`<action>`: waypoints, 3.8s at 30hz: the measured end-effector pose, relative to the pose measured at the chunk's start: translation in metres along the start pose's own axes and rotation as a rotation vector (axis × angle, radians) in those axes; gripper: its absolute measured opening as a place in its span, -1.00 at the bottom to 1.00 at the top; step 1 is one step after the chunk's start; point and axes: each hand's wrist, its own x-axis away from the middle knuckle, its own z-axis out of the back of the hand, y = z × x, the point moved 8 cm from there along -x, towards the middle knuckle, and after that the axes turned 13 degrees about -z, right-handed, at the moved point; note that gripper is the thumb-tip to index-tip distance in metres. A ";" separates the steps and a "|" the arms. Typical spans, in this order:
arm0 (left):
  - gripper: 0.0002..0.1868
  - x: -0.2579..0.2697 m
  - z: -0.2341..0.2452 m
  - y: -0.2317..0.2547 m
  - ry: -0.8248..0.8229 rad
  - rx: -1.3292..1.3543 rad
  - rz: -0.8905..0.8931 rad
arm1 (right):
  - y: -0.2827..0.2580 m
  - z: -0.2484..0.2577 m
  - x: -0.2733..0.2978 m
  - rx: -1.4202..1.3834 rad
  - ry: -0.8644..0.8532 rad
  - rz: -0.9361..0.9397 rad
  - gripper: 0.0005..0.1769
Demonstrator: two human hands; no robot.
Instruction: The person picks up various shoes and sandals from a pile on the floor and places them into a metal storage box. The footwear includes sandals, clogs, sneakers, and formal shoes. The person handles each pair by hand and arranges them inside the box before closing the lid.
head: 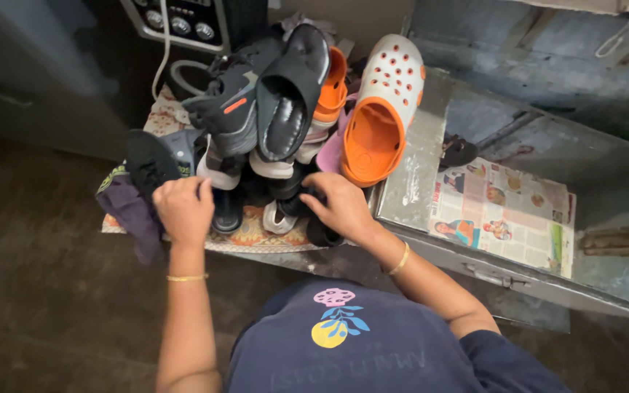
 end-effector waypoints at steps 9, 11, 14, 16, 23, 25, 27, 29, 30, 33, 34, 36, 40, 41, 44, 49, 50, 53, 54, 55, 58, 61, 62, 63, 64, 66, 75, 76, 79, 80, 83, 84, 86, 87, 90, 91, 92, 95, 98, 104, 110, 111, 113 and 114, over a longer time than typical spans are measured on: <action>-0.83 -0.055 0.026 0.111 0.159 0.273 -0.131 | 0.066 -0.078 -0.109 -0.939 -0.325 -0.660 -0.37; -0.85 -0.055 0.034 0.111 0.194 0.292 -0.140 | 0.063 -0.074 -0.114 -0.933 -0.284 -0.514 -0.41; -0.89 -0.057 0.053 0.106 0.239 0.307 -0.159 | 0.079 -0.060 -0.101 -1.038 -0.233 -0.547 -0.50; -0.91 -0.062 0.068 0.101 0.266 0.277 -0.173 | 0.098 -0.036 -0.083 -1.112 -0.134 -0.618 -0.58; -0.20 -0.100 0.096 0.090 0.307 0.056 -0.230 | 0.126 0.107 0.001 -0.862 0.360 -0.604 -0.65; -0.08 -0.116 0.091 0.076 0.325 0.111 -0.213 | 0.117 0.127 0.012 -0.893 0.363 -0.536 -0.67; -0.09 -0.131 0.067 0.049 0.242 0.247 -0.084 | 0.111 0.134 0.021 -0.915 0.361 -0.510 -0.69; -0.25 -0.133 0.024 0.018 0.055 0.454 0.156 | 0.112 0.133 0.026 -0.933 0.350 -0.519 -0.72; -0.26 -0.127 0.012 0.007 0.059 0.513 0.236 | 0.115 0.129 0.028 -0.965 0.337 -0.562 -0.73; -0.30 -0.110 -0.011 -0.019 0.141 0.639 0.359 | 0.122 0.113 0.031 -1.046 0.271 -0.631 -0.76; -0.33 -0.104 -0.010 -0.021 0.218 0.650 0.323 | 0.121 0.110 0.030 -1.061 0.235 -0.613 -0.75; -0.37 -0.088 0.000 -0.023 0.338 0.722 0.289 | 0.118 0.106 0.029 -1.054 0.191 -0.603 -0.74; -0.38 -0.046 0.069 -0.018 0.395 0.717 0.205 | 0.105 0.100 0.025 -0.984 0.158 -0.616 -0.74; -0.37 -0.033 0.092 -0.018 0.379 0.632 0.224 | 0.101 0.098 0.023 -0.970 0.149 -0.613 -0.74; -0.34 -0.014 0.132 -0.025 0.331 0.399 0.342 | 0.084 0.080 0.013 -0.962 0.081 -0.592 -0.73; -0.43 0.004 0.085 -0.049 0.213 0.096 0.369 | 0.066 0.031 -0.001 -0.965 -0.063 -0.627 -0.69; -0.43 0.003 0.055 -0.054 0.110 0.093 0.361 | 0.064 0.021 -0.002 -0.966 -0.100 -0.646 -0.69; -0.43 0.022 0.016 -0.088 -0.039 0.182 0.404 | 0.051 -0.009 0.002 -1.004 -0.269 -0.635 -0.69; -0.44 0.027 0.013 -0.098 -0.068 0.225 0.425 | 0.048 -0.016 0.003 -1.007 -0.304 -0.640 -0.69; -0.42 0.025 0.009 -0.102 -0.099 0.263 0.388 | 0.046 -0.022 0.003 -1.010 -0.338 -0.646 -0.69; -0.35 0.010 0.011 -0.093 -0.097 0.258 0.236 | 0.040 -0.028 0.008 -1.011 -0.399 -0.626 -0.70; -0.35 -0.019 0.038 -0.061 0.094 0.113 0.051 | 0.040 -0.026 0.011 -0.998 -0.393 -0.632 -0.70; -0.40 -0.030 0.040 -0.049 0.165 0.140 0.051 | 0.043 -0.023 0.015 -0.983 -0.381 -0.649 -0.70; -0.45 -0.042 0.038 -0.039 0.237 0.167 0.050 | 0.045 -0.021 0.018 -0.989 -0.372 -0.654 -0.68; -0.46 -0.058 0.021 -0.029 0.196 0.240 0.037 | 0.048 -0.018 0.021 -0.990 -0.367 -0.658 -0.65; -0.41 -0.093 -0.018 -0.022 0.130 0.344 0.011 | 0.053 -0.014 0.030 -1.031 -0.376 -0.658 -0.59; -0.55 -0.111 -0.251 -0.105 -0.218 0.914 0.575 | 0.101 0.020 0.070 -0.864 -0.215 -0.590 -0.19; -0.61 -0.106 -0.254 -0.101 -0.206 1.032 0.615 | 0.107 0.022 0.078 -0.881 -0.246 -0.632 -0.19; -0.60 -0.102 -0.204 -0.077 0.077 1.153 0.558 | 0.113 0.027 0.092 -1.026 -0.268 -0.625 -0.11; -0.57 -0.105 -0.172 -0.059 0.202 1.201 0.502 | 0.112 0.031 0.092 -1.089 -0.267 -0.593 -0.06; -0.47 -0.102 -0.082 0.018 0.463 1.384 0.394 | 0.119 0.039 0.089 -1.108 -0.189 -0.633 -0.17; -0.45 -0.103 -0.062 0.046 0.481 1.480 0.402 | 0.116 0.047 0.085 -1.144 -0.153 -0.572 -0.17; -0.35 -0.105 -0.031 0.104 0.497 1.688 0.384 | 0.103 0.062 0.076 -1.215 -0.078 -0.440 -0.16; -0.28 -0.107 -0.021 0.132 0.492 1.798 0.357 | 0.101 0.070 0.073 -1.259 0.006 -0.439 -0.21; -0.23 -0.102 -0.020 0.213 0.346 2.040 0.457 | 0.096 0.096 0.075 -1.292 0.281 -0.446 -0.32; -0.28 -0.099 -0.022 0.238 0.293 2.053 0.465 | 0.096 0.108 0.077 -1.234 0.382 -0.445 -0.35; -0.26 -0.095 -0.020 0.268 0.248 2.127 0.433 | 0.097 0.120 0.082 -1.176 0.485 -0.454 -0.38; -0.20 -0.091 0.007 0.332 0.137 2.035 0.094 | 0.116 0.146 0.088 -1.271 0.720 -0.451 -0.43; -0.15 -0.097 0.024 0.367 0.057 1.838 -0.138 | 0.124 0.154 0.096 -1.356 0.731 -0.385 -0.45; -0.34 -0.083 -0.017 0.396 -0.056 1.746 -0.064 | 0.133 0.158 0.103 -1.585 0.537 -0.454 -0.49; -0.50 -0.081 -0.085 0.378 0.030 2.315 0.624 | 0.128 0.172 0.117 -0.846 0.123 -0.400 -0.38; -0.49 -0.079 -0.091 0.377 0.015 2.389 0.752 | 0.127 0.186 0.125 -0.678 0.129 -0.279 -0.52; -0.47 -0.083 -0.087 0.374 0.082 2.415 0.766 | 0.129 0.218 0.150 -0.350 0.138 -0.029 -0.71; -0.46 -0.085 -0.084 0.372 0.112 2.426 0.776 | 0.164 0.236 0.158 -0.386 0.231 -0.287 -0.78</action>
